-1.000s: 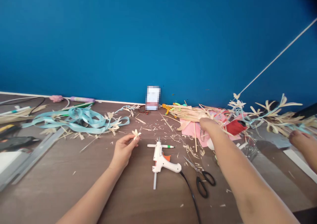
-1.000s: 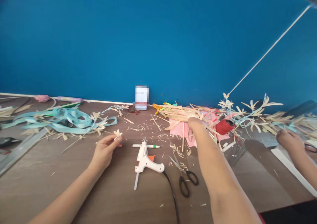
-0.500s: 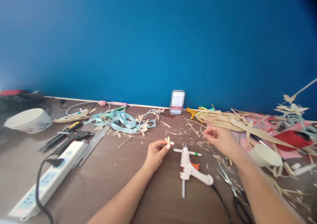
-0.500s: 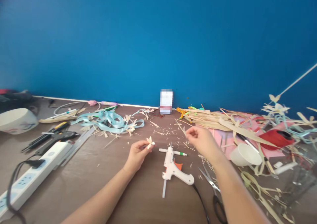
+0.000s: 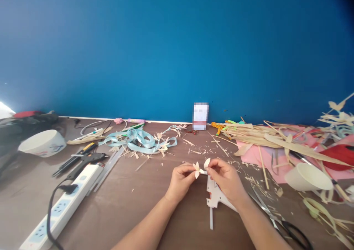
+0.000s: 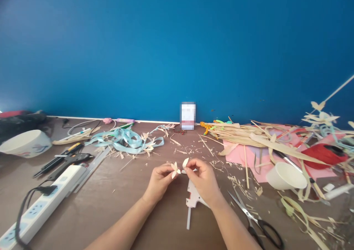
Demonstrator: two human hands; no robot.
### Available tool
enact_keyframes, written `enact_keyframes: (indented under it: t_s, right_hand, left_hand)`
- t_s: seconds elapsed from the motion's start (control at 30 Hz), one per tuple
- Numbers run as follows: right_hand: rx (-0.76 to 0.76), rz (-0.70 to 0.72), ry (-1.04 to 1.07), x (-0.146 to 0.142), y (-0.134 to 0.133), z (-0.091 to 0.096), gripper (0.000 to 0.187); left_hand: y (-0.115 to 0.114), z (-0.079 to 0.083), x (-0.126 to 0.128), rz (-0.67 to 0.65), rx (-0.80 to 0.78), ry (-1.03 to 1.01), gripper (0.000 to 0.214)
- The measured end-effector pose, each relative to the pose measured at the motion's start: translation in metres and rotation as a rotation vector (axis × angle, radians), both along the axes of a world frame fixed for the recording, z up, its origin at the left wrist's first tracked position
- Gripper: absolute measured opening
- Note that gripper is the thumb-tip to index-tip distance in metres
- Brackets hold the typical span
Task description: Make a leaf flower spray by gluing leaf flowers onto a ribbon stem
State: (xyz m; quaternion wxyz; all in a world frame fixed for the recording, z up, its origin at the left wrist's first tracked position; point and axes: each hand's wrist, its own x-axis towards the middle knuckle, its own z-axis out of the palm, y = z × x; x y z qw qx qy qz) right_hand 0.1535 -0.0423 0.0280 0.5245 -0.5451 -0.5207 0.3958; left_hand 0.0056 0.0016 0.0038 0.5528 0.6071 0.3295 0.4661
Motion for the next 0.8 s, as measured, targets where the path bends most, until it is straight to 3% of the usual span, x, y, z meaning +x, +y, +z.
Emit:
enact_keyframes:
  t_s: [0.47,0.8]
  right_hand:
    - [0.07,0.048,-0.198,-0.0093,-0.0067,0.0004,0.006]
    - [0.072,0.061,-0.224,-0.0086,-0.0081,-0.0005,0.007]
  left_hand:
    - [-0.0017,-0.0024,-0.0018,-0.046,0.054,0.026,0.009]
    - [-0.0031,0.0009,-0.0018,-0.022,0.124,0.092,0.011]
